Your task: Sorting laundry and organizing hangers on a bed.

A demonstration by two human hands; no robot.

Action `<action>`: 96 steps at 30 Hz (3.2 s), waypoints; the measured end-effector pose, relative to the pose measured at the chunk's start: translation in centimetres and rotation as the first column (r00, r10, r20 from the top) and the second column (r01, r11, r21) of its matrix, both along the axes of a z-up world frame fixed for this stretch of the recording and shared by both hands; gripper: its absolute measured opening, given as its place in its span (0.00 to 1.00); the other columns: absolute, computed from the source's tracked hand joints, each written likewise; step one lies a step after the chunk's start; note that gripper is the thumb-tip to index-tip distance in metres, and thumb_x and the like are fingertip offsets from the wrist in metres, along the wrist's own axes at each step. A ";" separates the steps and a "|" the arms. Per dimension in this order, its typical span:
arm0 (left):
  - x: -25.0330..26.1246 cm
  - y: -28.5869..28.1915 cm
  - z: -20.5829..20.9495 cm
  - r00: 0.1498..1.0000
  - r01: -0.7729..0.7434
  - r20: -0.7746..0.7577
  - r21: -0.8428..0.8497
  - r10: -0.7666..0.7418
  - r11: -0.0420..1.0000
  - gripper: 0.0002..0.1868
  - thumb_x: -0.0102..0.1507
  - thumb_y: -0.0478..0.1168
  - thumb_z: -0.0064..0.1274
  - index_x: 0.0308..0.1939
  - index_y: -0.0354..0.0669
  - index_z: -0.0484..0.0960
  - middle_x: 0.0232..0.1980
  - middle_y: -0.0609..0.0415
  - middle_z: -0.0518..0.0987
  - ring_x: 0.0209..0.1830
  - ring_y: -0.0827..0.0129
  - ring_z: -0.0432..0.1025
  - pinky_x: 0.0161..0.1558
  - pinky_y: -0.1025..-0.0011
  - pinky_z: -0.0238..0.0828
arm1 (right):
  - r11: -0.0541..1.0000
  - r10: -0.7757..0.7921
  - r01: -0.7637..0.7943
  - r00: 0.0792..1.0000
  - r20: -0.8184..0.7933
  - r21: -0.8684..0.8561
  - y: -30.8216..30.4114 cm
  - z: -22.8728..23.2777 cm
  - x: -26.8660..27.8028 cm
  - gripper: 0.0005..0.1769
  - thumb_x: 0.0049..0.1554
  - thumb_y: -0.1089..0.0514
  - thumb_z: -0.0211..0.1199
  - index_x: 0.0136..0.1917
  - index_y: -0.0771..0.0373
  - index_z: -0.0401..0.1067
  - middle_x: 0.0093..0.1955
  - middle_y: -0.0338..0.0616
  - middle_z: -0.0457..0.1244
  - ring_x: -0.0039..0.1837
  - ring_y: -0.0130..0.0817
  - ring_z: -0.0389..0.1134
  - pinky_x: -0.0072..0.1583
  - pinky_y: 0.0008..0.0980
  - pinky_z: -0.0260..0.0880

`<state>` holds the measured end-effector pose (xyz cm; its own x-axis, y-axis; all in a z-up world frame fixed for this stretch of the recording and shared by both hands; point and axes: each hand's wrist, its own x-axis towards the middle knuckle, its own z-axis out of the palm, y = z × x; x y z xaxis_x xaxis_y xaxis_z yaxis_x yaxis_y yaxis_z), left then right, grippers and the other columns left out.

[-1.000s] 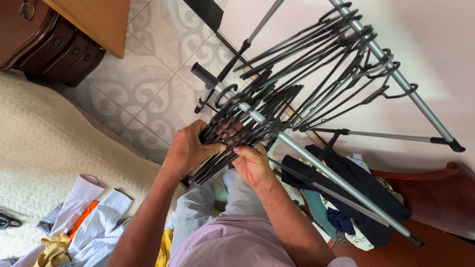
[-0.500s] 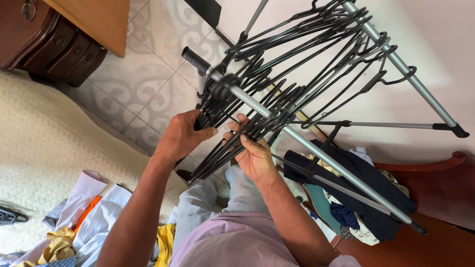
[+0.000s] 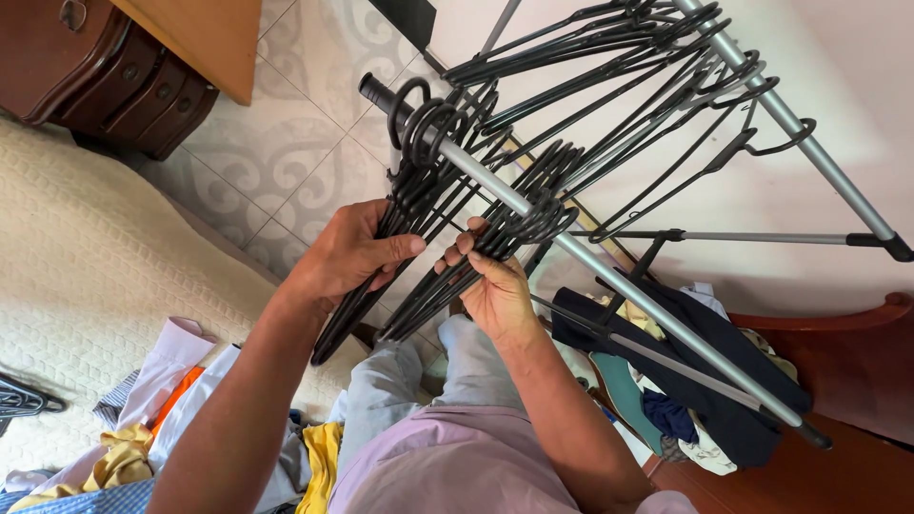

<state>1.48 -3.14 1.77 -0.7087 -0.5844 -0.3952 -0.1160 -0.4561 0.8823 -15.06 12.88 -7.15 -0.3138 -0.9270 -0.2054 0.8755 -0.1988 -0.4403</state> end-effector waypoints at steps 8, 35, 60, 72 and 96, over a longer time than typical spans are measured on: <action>0.1 0.0 1.6 0.995 -0.008 -0.098 0.178 0.026 0.984 0.16 0.63 0.33 0.67 0.29 0.37 0.72 0.14 0.55 0.66 0.04 0.73 0.62 0.08 0.77 0.60 | 1.000 0.010 -0.010 1.000 0.027 -0.004 -0.1 0.2 -0.1 0.24 0.64 0.74 0.51 0.73 0.67 0.64 0.52 0.50 0.63 0.57 0.45 0.70 0.66 0.58 0.77; 0.5 -1.0 -4.6 0.972 0.014 0.229 -0.262 0.048 0.965 0.19 0.58 0.39 0.75 0.39 0.33 0.78 0.22 0.50 0.76 0.19 0.69 0.73 0.24 0.73 0.73 | 0.998 0.049 -0.051 0.996 -0.070 -0.025 1.8 -0.4 -0.4 0.27 0.68 0.69 0.52 0.80 0.67 0.58 0.53 0.45 0.63 0.53 0.35 0.65 0.62 0.46 0.75; -9.2 8.7 2.6 0.953 -0.290 -0.124 -0.641 0.277 0.710 0.16 0.49 0.31 0.70 0.38 0.45 0.81 0.41 0.56 0.78 0.42 0.58 0.77 0.45 0.67 0.76 | 0.993 -0.032 0.056 0.976 -0.217 0.105 3.4 -0.1 0.3 0.14 0.65 0.65 0.62 0.62 0.71 0.66 0.44 0.56 0.67 0.43 0.45 0.72 0.48 0.44 0.80; -8.3 6.3 6.7 0.928 -0.308 -0.273 -0.180 0.254 0.934 0.09 0.58 0.32 0.72 0.38 0.35 0.86 0.28 0.54 0.80 0.28 0.79 0.72 0.27 0.80 0.79 | 0.972 0.167 -0.197 0.962 -0.217 -0.127 3.0 2.7 -0.8 0.37 0.72 0.50 0.50 0.88 0.51 0.42 0.80 0.55 0.57 0.77 0.56 0.63 0.73 0.63 0.65; -5.3 7.2 4.4 0.960 -0.263 -0.106 -0.650 0.258 0.713 0.07 0.63 0.39 0.71 0.38 0.44 0.87 0.31 0.54 0.76 0.31 0.68 0.72 0.39 0.72 0.72 | 0.981 0.162 -0.139 0.972 -0.170 0.136 2.4 4.9 -6.9 0.14 0.72 0.49 0.52 0.65 0.57 0.66 0.38 0.34 0.51 0.34 0.18 0.53 0.29 0.13 0.51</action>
<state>-3.85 4.05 6.14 -0.4904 -0.8571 0.1575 -0.0728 0.2204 0.9727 -21.93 15.31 -2.28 -0.2146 -0.9377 -0.2734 0.7959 -0.0056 -0.6055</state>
